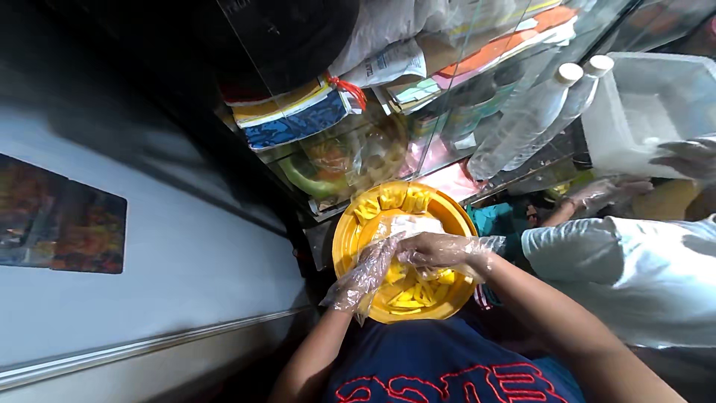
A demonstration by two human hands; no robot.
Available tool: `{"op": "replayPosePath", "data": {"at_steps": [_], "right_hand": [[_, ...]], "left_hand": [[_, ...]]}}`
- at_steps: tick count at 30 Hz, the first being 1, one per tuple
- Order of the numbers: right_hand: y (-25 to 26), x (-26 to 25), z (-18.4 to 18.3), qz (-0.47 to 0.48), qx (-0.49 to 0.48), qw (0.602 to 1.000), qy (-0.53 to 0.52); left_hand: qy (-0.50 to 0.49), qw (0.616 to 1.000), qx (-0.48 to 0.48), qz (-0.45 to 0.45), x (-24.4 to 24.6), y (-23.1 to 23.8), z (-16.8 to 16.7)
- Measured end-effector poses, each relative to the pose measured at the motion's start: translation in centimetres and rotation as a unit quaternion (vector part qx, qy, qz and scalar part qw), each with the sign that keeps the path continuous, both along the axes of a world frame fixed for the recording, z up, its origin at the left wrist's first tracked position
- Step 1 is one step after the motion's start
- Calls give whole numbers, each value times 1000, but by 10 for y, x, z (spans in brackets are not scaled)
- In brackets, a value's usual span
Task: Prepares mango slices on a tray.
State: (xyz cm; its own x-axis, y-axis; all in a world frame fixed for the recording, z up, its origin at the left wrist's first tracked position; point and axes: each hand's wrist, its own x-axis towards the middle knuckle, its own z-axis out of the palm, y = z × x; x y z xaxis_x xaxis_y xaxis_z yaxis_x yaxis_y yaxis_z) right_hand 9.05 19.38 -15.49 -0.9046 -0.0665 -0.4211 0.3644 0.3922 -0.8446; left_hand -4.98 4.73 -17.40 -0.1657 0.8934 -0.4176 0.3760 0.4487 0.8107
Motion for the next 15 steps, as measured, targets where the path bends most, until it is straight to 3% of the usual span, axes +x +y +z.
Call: {"op": "replayPosePath", "data": {"at_steps": [3, 8, 11, 13, 15], "right_hand": [[-4, 2, 3, -17, -59, 998, -21], [-8, -4, -3, -75, -69, 995, -22], [0, 3, -9, -104, -99, 989, 42], [6, 7, -8, -105, -105, 986, 72], [11, 9, -5, -87, -77, 990, 81]], "left_hand": [[-17, 1000, 6, 15, 0, -1, -8], [-71, 994, 42, 70, -1, -10, -12], [-249, 951, 63, 169, -8, -23, -25], [-405, 904, 43, 128, -15, -27, -38], [-478, 873, 19, 97, -14, -33, -30]]}}
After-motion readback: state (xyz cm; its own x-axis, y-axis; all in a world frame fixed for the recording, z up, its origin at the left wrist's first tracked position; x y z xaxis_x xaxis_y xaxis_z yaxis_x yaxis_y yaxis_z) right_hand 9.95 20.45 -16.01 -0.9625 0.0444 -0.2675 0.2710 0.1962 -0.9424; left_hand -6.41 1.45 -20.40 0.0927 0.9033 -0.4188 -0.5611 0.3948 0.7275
